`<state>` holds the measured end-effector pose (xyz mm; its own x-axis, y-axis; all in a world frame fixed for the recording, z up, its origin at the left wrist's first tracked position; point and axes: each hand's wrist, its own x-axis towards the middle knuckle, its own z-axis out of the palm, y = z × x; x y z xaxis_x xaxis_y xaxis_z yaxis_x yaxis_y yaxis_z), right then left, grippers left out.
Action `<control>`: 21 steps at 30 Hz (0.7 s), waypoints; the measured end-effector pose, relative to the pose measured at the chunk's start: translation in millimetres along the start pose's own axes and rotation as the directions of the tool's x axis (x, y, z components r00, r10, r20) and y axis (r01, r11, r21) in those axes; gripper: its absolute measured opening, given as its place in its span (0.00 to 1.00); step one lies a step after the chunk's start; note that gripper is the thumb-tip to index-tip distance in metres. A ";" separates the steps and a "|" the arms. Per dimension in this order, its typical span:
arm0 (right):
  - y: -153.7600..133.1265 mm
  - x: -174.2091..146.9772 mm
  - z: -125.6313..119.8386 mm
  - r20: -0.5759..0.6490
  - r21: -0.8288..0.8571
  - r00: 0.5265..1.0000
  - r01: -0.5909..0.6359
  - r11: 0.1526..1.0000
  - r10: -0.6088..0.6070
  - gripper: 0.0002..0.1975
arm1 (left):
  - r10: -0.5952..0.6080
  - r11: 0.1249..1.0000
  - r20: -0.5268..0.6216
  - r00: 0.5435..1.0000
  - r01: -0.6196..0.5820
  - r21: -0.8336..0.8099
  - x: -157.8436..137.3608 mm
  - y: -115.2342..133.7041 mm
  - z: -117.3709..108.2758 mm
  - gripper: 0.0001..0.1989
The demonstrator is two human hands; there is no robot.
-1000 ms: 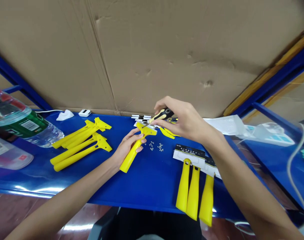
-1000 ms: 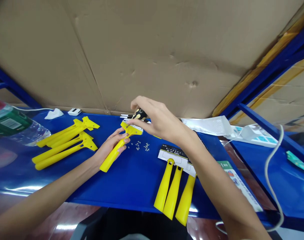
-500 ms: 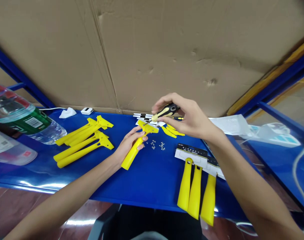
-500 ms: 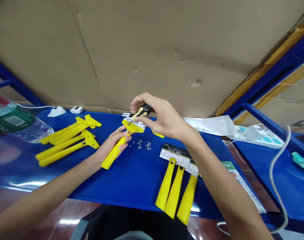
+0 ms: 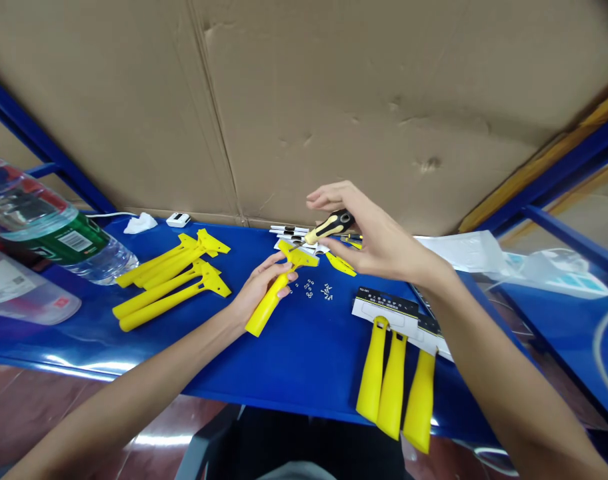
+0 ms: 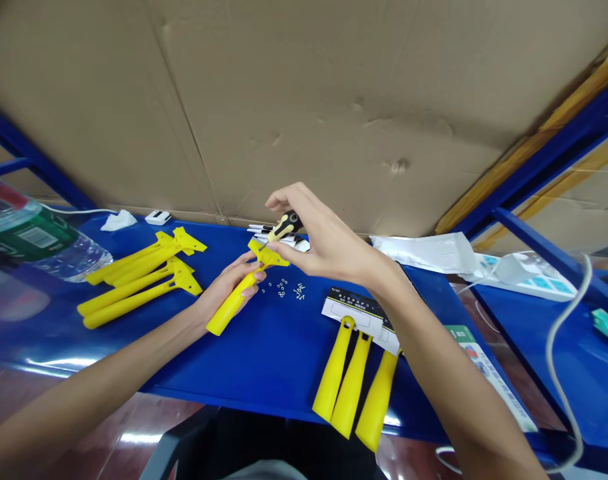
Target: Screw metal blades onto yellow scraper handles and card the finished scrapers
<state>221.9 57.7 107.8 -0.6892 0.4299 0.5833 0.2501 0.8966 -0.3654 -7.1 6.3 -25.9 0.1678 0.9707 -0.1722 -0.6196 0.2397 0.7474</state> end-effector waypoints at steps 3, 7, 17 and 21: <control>0.5 -1.0 -0.5 -0.019 0.021 1.000 -0.021 1.000 0.022 0.15 | -0.006 1.000 -0.006 1.000 0.006 0.027 -1.0 2.0 -0.4 0.27; -0.6 -1.6 -0.6 -0.085 -0.021 0.995 -0.056 0.998 0.054 0.19 | 0.009 1.000 -0.011 1.000 -0.009 0.018 -0.2 2.7 -1.7 0.27; -3.0 -2.2 -1.0 -0.103 0.016 0.993 -0.054 0.998 0.056 0.23 | 0.033 0.999 0.016 0.999 -0.034 0.018 -1.2 2.8 1.8 0.24; -6.2 -1.8 -0.4 -0.054 0.060 0.998 -0.035 0.998 0.038 0.27 | 0.039 0.999 0.017 0.999 -0.039 0.002 -1.0 3.2 1.7 0.23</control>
<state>221.8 51.4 109.3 -0.6414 0.4691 0.6071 0.2327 0.8730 -0.4287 -8.0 6.1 -22.3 0.1567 0.9788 -0.1320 -0.6241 0.2017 0.7548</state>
